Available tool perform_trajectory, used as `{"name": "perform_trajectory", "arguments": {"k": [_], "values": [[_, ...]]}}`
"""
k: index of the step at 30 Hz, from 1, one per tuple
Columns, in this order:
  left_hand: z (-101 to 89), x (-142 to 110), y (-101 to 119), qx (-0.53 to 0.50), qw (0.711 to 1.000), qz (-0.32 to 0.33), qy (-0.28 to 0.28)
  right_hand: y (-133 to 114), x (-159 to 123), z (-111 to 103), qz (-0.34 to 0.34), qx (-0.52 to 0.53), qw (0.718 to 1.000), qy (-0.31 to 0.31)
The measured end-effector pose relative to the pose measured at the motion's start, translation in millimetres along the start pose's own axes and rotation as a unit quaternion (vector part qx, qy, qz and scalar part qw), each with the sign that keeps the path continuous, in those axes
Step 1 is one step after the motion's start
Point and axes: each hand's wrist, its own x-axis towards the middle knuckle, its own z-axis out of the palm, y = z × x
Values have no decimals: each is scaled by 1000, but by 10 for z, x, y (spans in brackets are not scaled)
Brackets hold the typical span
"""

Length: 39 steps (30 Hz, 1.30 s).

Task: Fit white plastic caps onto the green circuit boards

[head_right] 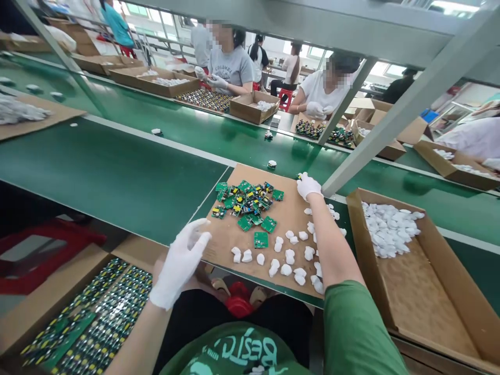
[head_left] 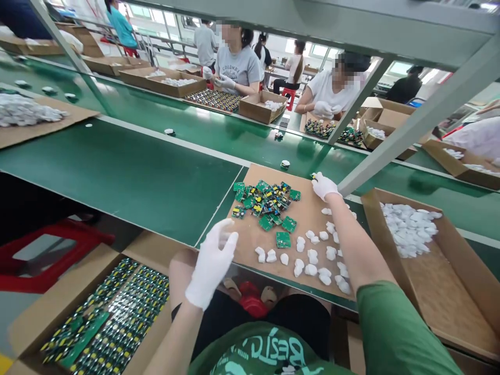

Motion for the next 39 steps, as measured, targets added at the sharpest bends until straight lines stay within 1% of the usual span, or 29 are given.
{"name": "perform_trajectory", "arguments": {"k": [1,3,4,6,8,10,12,13,15,17,19,21,22,24,25,26,27,28,29,30,31,32,33,34,36,37,38,39], "values": [[31,106,-38,32,999,8,14,11,-18,8,3,-16,1000,-4],[118,311,-91,93,995,26,25,19,-162,-2,-12,-41,999,-2],[169,400,-101,125,991,38,26,20,-281,-20,-32,-49,998,-3],[272,541,-93,177,982,63,18,28,-598,-77,-93,-52,994,-22],[357,629,-67,207,975,82,7,59,-978,-141,-166,-48,983,-61],[405,674,-49,219,971,93,4,111,-1344,-174,-222,-49,970,-91],[411,683,-54,211,973,97,12,169,-1617,-149,-251,-51,961,-104],[399,674,-65,200,975,96,20,195,-1703,-115,-256,-51,960,-105],[348,620,-91,159,982,89,40,236,-1784,-29,-256,-44,960,-100],[259,511,-106,99,990,73,64,264,-1790,45,-251,-22,963,-91],[138,347,-96,36,995,54,78,291,-1793,75,-240,19,968,-76],[4,147,-61,-69,995,21,75,315,-1839,62,-224,80,970,-56],[-55,43,-39,-146,987,-10,70,321,-1883,47,-215,113,969,-45],[-136,-152,5,-287,953,-76,51,308,-2004,15,-199,175,964,-30],[-150,-239,24,-338,935,-103,36,283,-2076,6,-186,239,953,-33],[-145,-314,41,-369,922,-119,17,246,-2149,4,-167,331,928,-50],[-123,-376,56,-392,911,-128,-4,197,-2221,12,-140,440,884,-78],[-86,-424,70,-409,903,-131,-25,141,-2287,29,-105,549,822,-109],[-42,-457,86,-423,895,-132,-46,81,-2345,55,-68,639,753,-139],[6,-475,103,-437,887,-132,-67,23,-2397,87,-37,701,695,-158],[51,-480,123,-452,878,-132,-87,-30,-2443,121,-16,731,662,-167],[90,-476,147,-467,868,-132,-105,-73,-2486,152,-3,745,646,-164],[119,-469,174,-484,857,-130,-120,-107,-2531,175,6,752,641,-156],[139,-466,205,-502,846,-125,-132,-130,-2579,187,10,752,642,-149],[163,-492,268,-533,827,-115,-138,-151,-2671,182,10,740,659,-137],[181,-523,290,-543,822,-107,-139,-155,-2697,175,0,727,674,-132],[211,-556,296,-546,821,-110,-129,-165,-2694,176,-33,720,681,-125],[256,-578,278,-554,817,-109,-119,-195,-2653,189,-68,728,667,-145]]}}
